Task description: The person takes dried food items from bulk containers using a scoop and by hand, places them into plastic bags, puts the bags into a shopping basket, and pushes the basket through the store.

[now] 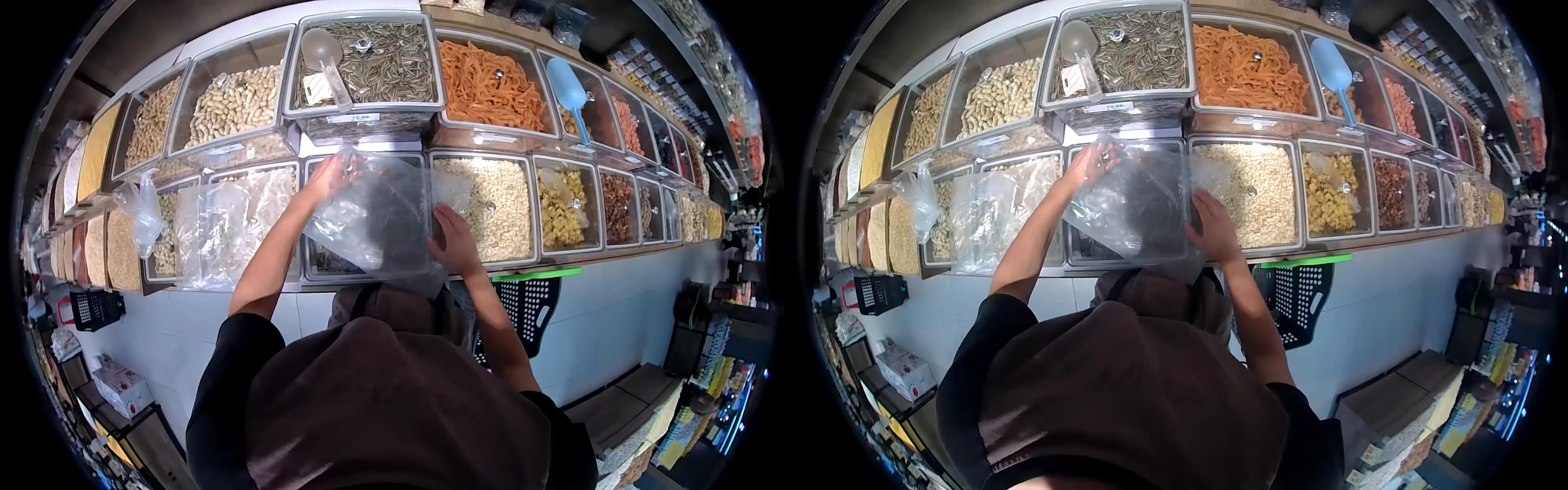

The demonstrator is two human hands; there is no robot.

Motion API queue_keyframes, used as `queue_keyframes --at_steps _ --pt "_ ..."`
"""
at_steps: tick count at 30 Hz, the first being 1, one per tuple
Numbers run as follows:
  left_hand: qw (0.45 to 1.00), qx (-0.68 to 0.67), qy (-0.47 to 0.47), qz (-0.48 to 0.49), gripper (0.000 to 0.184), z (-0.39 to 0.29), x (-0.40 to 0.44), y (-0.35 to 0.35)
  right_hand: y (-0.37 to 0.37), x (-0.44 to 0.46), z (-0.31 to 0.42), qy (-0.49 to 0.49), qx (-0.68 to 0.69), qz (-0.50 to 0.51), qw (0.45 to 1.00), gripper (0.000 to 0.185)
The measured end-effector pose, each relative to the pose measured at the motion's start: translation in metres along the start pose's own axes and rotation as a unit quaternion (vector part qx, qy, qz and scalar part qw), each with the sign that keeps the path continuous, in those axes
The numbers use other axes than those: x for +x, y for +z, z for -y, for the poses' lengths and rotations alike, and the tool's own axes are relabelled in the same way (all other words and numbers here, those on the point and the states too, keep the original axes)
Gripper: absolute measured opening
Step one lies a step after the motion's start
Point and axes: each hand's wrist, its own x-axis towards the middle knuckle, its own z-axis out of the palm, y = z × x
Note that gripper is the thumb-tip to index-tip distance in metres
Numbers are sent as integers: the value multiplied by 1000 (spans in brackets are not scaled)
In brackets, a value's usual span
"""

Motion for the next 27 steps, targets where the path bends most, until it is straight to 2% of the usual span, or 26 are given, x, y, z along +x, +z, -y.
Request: queue_keyframes --at_steps 2,3,6,8,9,12,18,22,24,25,26,27 --pt "1000 -11 6 20 43 8 15 19 3 -1 1 -5 -3 -12 1000 63" --pt "990 -122 62 15 40 31 28 48 3 -2 3 3 -9 -17 1000 63" --pt "933 -312 172 55 34 18 39 52 3 -1 9 26 1 -12 1000 64" --pt "973 -120 197 -12 33 13 40 54 2 2 17 63 7 -3 998 63" --pt "972 -126 198 -15 33 12 42 56 1 3 23 70 14 -14 997 63" --pt "980 7 200 -3 23 5 48 56 3 6 27 74 2 -10 997 63" --pt "985 21 167 -47 15 -2 38 46 8 3 24 73 -9 -10 997 63" --pt "978 72 189 -44 12 6 24 43 5 4 20 68 9 -22 997 60" --pt "986 -3 166 -29 23 6 17 46 4 4 19 59 24 -28 998 58" --pt "986 2 161 -31 23 6 13 46 4 5 17 53 15 -31 998 57" --pt "985 -137 102 0 30 6 10 47 4 6 15 47 6 -36 998 56" --pt "961 -273 40 29 38 6 7 48 6 5 11 37 12 -31 999 56"
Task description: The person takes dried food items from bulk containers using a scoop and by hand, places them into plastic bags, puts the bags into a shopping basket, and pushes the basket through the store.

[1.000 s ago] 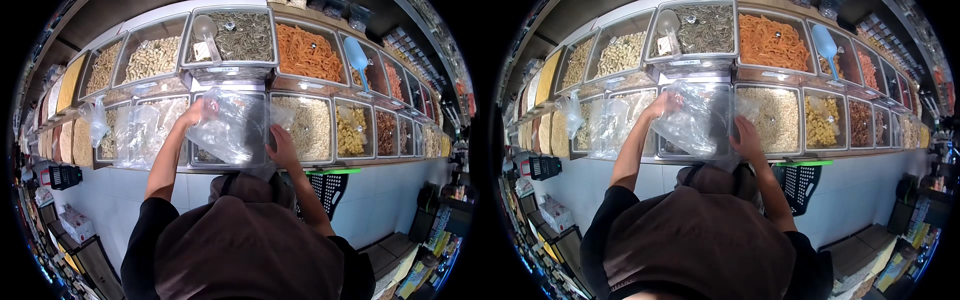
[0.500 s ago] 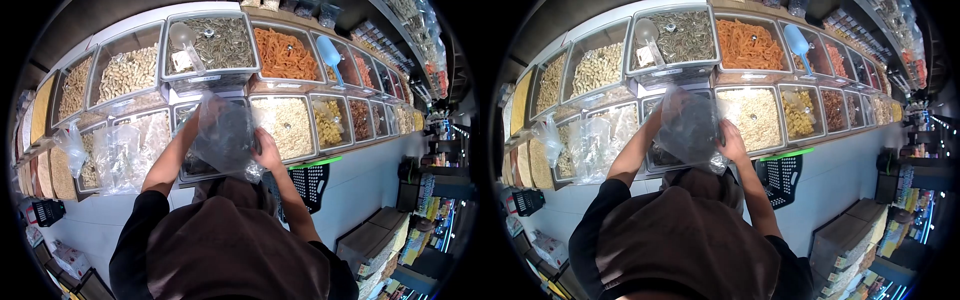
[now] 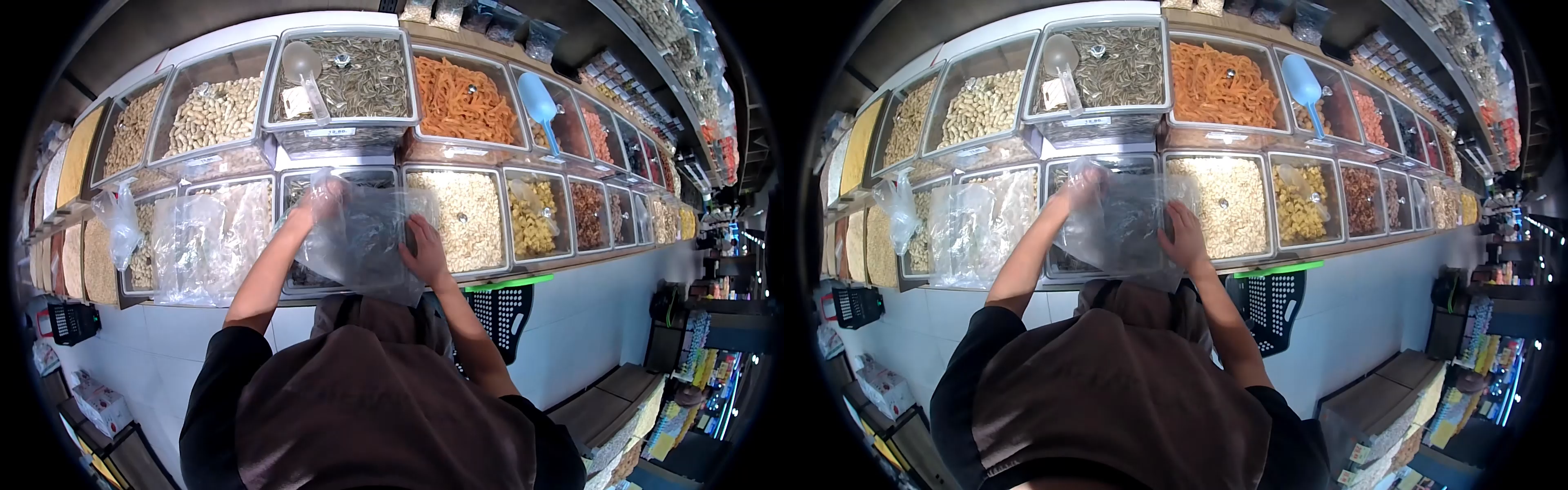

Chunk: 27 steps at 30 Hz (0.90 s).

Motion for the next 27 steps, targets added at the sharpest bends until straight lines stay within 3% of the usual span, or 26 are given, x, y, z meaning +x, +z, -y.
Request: queue_keyframes --at_steps 1,3,5,7,8,11,13,15,16,19,21,23,27 --pt "1000 5 -1 -5 38 8 -1 2 0 -1 -3 -6 4 -1 1000 56" --pt "989 79 -122 27 20 15 -3 4 -1 -1 -8 -15 -16 9 1000 56" --pt "989 94 -105 53 15 15 -8 1 -6 -1 -14 -27 1 18 999 57" --pt "996 -4 -74 44 13 -8 -16 -5 -11 1 -21 -33 18 26 999 57" --pt "990 -97 -98 35 24 -5 -20 -9 -12 1 -25 -46 25 28 998 57" --pt "991 -108 -76 -7 20 -22 -43 -24 -13 2 -36 -62 33 33 997 56" --pt "987 -24 -160 22 11 -44 -55 -37 -20 2 -37 -67 33 34 997 56" --pt "984 35 -162 -63 7 -28 -80 -44 -30 8 -37 -46 89 54 994 54" --pt "967 135 -178 -117 10 -25 -96 -50 -30 13 -43 -28 134 17 990 50" --pt "864 324 -251 -293 18 -63 -124 -44 -57 43 -67 -11 117 -59 991 44" --pt "861 280 -254 -340 15 -115 -120 -25 -79 79 -89 -105 34 -186 976 39" --pt "863 228 -201 -403 14 -144 -104 -1 -105 121 -104 -146 -53 -233 960 40" --pt "864 78 -102 -487 17 -168 -47 48 -146 178 -100 -186 -115 -171 961 41"
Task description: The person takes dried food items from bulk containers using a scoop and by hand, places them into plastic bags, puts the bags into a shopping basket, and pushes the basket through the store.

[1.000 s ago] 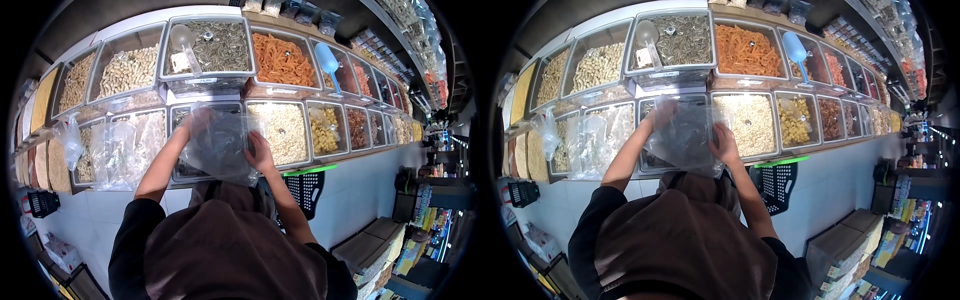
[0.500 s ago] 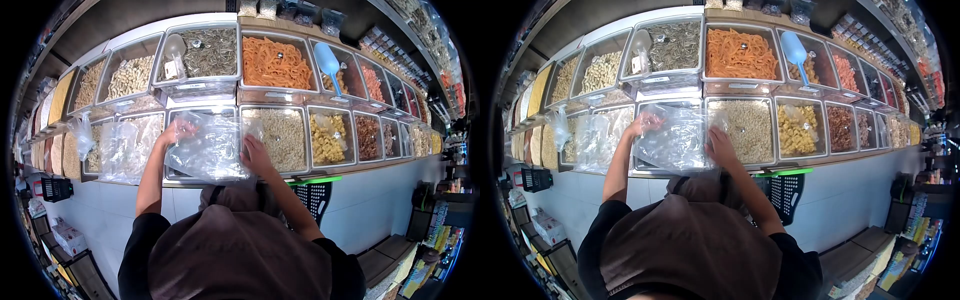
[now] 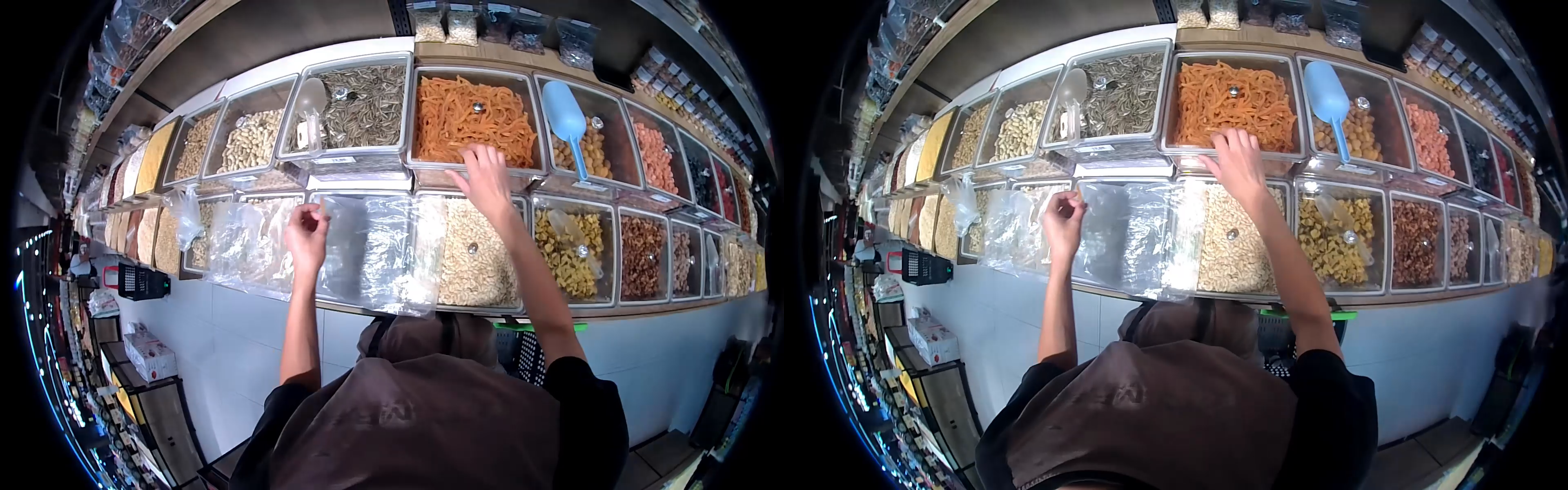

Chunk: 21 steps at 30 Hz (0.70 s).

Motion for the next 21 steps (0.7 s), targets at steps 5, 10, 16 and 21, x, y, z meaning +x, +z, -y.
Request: queue_keyframes --at_steps 5,10,16,21 --pt "994 -56 -42 88 11 -62 -12 64 -12 25 -5 22 77 185 980 35" --pt "989 -105 -27 101 11 -71 -7 105 8 58 -41 223 104 93 965 34" --pt "985 -133 -26 109 11 -84 1 138 54 97 -88 145 -25 187 971 30" --pt "985 -91 -61 136 10 -81 -5 139 53 93 -91 164 48 159 972 26"
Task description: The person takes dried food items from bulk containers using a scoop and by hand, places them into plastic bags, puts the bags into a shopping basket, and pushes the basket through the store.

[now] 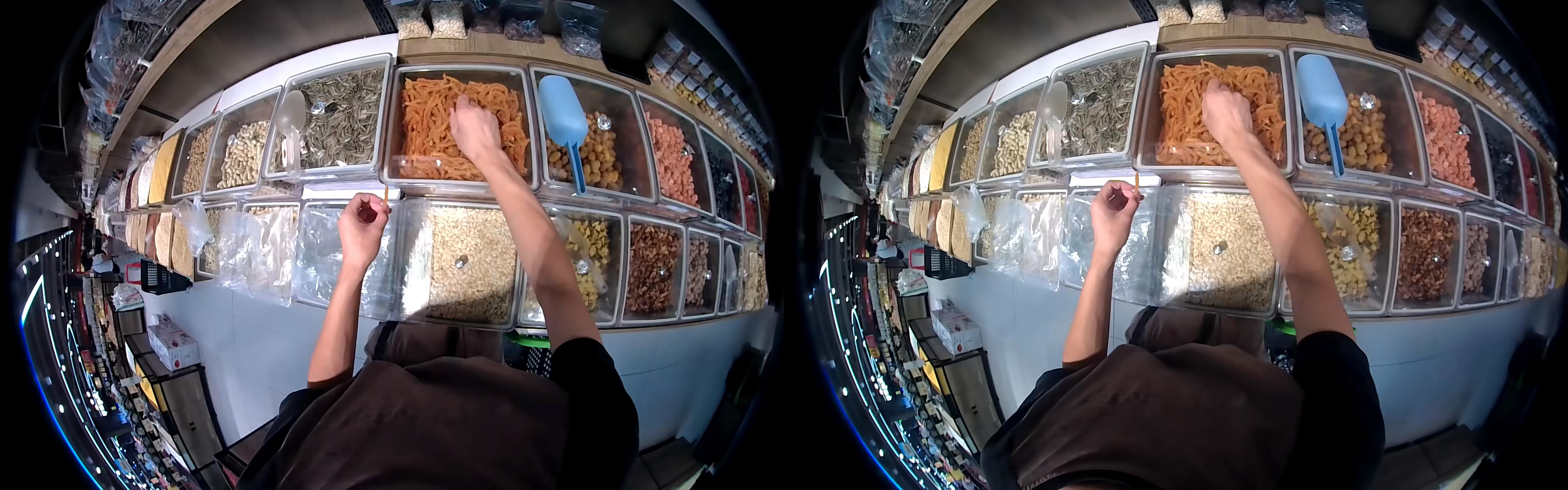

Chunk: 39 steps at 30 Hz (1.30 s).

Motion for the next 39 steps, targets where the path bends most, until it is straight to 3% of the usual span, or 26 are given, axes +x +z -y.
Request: queue_keyframes --at_steps 3,5,13,19,21,27,31,33,36,39 --pt "1000 -13 -21 -9 10 14 0 2 -12 -3 3 26 29 17 999 25" --pt "999 -32 -25 -24 10 22 2 4 -15 -6 6 -2 55 -78 995 25" --pt "996 -62 11 -67 6 14 15 0 -20 -8 8 19 78 -73 994 27" --pt "991 27 48 -125 7 6 16 -7 -25 -12 11 -27 76 -140 987 26" --pt "991 29 39 -123 7 8 19 -7 -27 -13 12 -60 96 -190 975 23" --pt "992 19 38 -122 8 2 28 -4 -50 -29 30 -95 98 -213 967 17" --pt "992 44 37 -110 9 9 27 0 -56 -42 35 -155 84 -297 938 20" --pt "992 53 44 -103 9 16 25 5 -66 -45 40 -151 93 -319 931 19" --pt "992 43 85 -88 10 17 28 16 -90 -43 50 -54 192 -353 914 15" --pt "985 85 107 -106 8 1 35 26 -115 -36 46 -105 159 -387 902 14"
